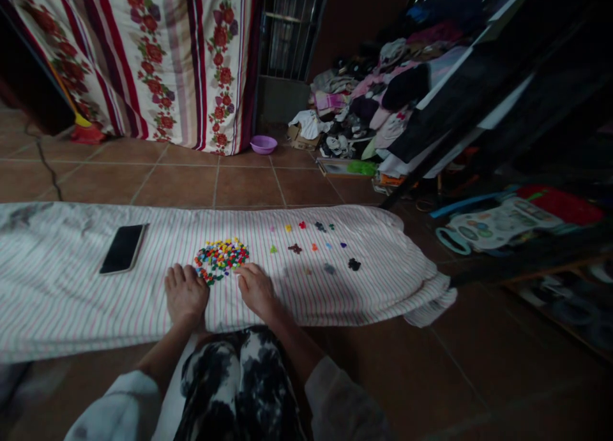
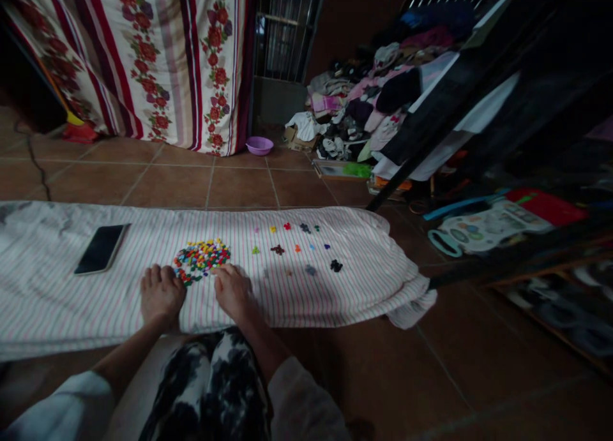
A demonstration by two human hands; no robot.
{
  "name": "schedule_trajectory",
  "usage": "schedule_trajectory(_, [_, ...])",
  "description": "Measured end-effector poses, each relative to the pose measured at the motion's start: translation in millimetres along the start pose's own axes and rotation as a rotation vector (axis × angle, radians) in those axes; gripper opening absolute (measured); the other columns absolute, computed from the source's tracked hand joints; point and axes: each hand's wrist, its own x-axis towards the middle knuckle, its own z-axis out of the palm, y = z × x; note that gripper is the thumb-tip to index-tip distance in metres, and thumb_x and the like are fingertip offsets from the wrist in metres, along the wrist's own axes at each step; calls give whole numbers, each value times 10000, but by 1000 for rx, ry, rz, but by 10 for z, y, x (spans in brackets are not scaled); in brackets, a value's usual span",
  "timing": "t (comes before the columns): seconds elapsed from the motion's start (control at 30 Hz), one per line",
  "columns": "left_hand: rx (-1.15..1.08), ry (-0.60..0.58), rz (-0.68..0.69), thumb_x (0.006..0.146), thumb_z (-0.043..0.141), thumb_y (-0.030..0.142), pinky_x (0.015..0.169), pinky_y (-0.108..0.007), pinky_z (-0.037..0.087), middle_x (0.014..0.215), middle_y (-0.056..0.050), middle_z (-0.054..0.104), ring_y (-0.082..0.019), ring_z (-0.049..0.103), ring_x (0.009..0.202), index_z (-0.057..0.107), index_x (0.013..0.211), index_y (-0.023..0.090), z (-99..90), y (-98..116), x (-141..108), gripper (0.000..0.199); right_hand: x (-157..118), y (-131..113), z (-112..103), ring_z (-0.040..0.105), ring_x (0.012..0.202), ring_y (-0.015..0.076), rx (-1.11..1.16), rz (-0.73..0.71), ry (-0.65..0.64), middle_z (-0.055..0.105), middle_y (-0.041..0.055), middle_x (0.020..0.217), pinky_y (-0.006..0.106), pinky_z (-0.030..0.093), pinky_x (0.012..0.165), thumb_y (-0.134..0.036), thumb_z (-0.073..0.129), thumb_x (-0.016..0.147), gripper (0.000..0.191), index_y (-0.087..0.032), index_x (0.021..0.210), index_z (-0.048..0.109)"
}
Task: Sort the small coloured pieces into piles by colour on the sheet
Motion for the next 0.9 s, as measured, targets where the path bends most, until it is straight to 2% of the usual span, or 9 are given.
schedule_trajectory(0.2, [-8,-11,-44,855,337,238,1051,-499,319,1301,-258,507,-339,389,1305,560,1118,45,-27,38,-4,396,45,-193,215,562,1016,156,-12,-38,-104,629,40,1055,265,446,917,-178,453,910,295,-256,1106,660])
schedule_trajectory(0.5, [11,-3,-45,883,312,249,1084,-507,300,1350,-256,480,-336,351,1352,549,1146,52,43,-2,-13,405,308,-412,337,532,983,167,-100,-52,-162,589,32,1014,268,437,867,-272,490,918,240,-296,1055,685])
schedule_trajectory(0.67, [12,8,-43,916,276,298,1096,-496,291,1338,-257,490,-343,351,1353,554,1140,42,59,-17,-18,439,433,-542,371,520,974,188,-152,-55,-186,581,64,997,291,437,864,-253,499,909,225,-240,1029,688])
schedule_trajectory(0.9, [-45,-25,-77,912,310,322,1082,-535,303,1378,-253,470,-334,337,1369,542,1195,70,73,-23,-8,444,523,-591,444,522,979,225,-215,-10,-190,591,103,994,327,451,837,-280,530,887,191,-203,951,692])
